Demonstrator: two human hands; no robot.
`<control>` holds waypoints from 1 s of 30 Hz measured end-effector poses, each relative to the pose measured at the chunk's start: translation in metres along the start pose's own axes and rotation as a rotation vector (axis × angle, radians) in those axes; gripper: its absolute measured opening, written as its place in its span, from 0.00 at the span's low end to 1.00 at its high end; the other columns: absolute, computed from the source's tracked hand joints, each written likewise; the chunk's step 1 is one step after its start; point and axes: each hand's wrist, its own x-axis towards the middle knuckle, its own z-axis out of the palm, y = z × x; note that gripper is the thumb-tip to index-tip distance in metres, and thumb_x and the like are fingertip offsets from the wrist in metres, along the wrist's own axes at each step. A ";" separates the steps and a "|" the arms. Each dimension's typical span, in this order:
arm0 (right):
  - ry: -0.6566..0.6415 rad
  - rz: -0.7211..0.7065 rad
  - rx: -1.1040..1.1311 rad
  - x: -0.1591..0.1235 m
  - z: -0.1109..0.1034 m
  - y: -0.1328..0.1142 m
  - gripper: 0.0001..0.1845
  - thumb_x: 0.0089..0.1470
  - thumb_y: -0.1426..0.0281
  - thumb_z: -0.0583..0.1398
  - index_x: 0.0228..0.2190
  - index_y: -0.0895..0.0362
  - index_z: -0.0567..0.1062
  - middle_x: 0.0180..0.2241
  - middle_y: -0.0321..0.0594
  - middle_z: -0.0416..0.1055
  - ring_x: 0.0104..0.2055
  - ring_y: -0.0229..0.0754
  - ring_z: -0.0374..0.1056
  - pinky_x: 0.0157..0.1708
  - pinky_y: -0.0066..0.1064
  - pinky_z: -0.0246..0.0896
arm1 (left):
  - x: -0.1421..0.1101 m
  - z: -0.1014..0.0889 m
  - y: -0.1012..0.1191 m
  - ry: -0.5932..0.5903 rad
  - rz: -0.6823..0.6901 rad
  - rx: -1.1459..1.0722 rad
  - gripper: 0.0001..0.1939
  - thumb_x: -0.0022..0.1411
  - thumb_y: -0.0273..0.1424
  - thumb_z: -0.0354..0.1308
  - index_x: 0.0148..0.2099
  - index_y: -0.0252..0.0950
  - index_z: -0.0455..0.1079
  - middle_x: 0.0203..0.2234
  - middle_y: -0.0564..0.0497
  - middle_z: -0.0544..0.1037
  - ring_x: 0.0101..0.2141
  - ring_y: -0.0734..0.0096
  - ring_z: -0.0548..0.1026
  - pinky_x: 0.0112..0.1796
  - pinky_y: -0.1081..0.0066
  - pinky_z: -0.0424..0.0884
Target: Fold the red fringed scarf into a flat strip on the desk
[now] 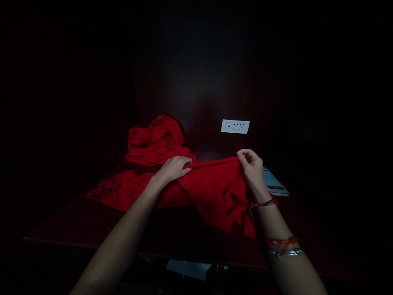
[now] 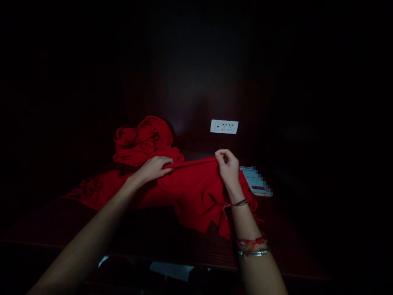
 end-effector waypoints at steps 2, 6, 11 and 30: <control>-0.086 -0.010 -0.108 0.000 -0.003 0.003 0.07 0.47 0.68 0.52 0.27 0.58 0.69 0.26 0.38 0.68 0.30 0.39 0.63 0.30 0.29 0.57 | -0.001 0.002 0.002 -0.007 -0.041 0.057 0.07 0.54 0.32 0.50 0.35 0.37 0.66 0.31 0.49 0.70 0.33 0.66 0.68 0.34 0.72 0.62; -0.280 -0.165 -0.476 -0.013 0.010 -0.001 0.11 0.46 0.74 0.53 0.34 0.57 0.71 0.36 0.44 0.68 0.40 0.45 0.61 0.40 0.38 0.53 | 0.000 0.016 0.018 -0.008 0.007 0.087 0.11 0.58 0.33 0.46 0.37 0.36 0.66 0.33 0.46 0.70 0.36 0.64 0.67 0.35 0.70 0.62; -0.498 -0.163 -0.421 -0.030 0.037 -0.009 0.16 0.51 0.65 0.51 0.42 0.57 0.67 0.42 0.46 0.67 0.44 0.44 0.61 0.43 0.38 0.53 | 0.003 0.029 0.030 0.021 0.084 0.022 0.09 0.56 0.28 0.47 0.36 0.35 0.67 0.33 0.45 0.70 0.36 0.63 0.67 0.38 0.68 0.61; -0.441 -0.191 -0.277 -0.025 0.029 -0.019 0.11 0.52 0.67 0.51 0.25 0.56 0.71 0.25 0.38 0.68 0.29 0.38 0.63 0.31 0.26 0.54 | 0.003 0.015 0.024 0.159 0.062 -0.558 0.06 0.50 0.30 0.52 0.25 0.34 0.58 0.19 0.58 0.59 0.22 0.79 0.58 0.24 0.77 0.54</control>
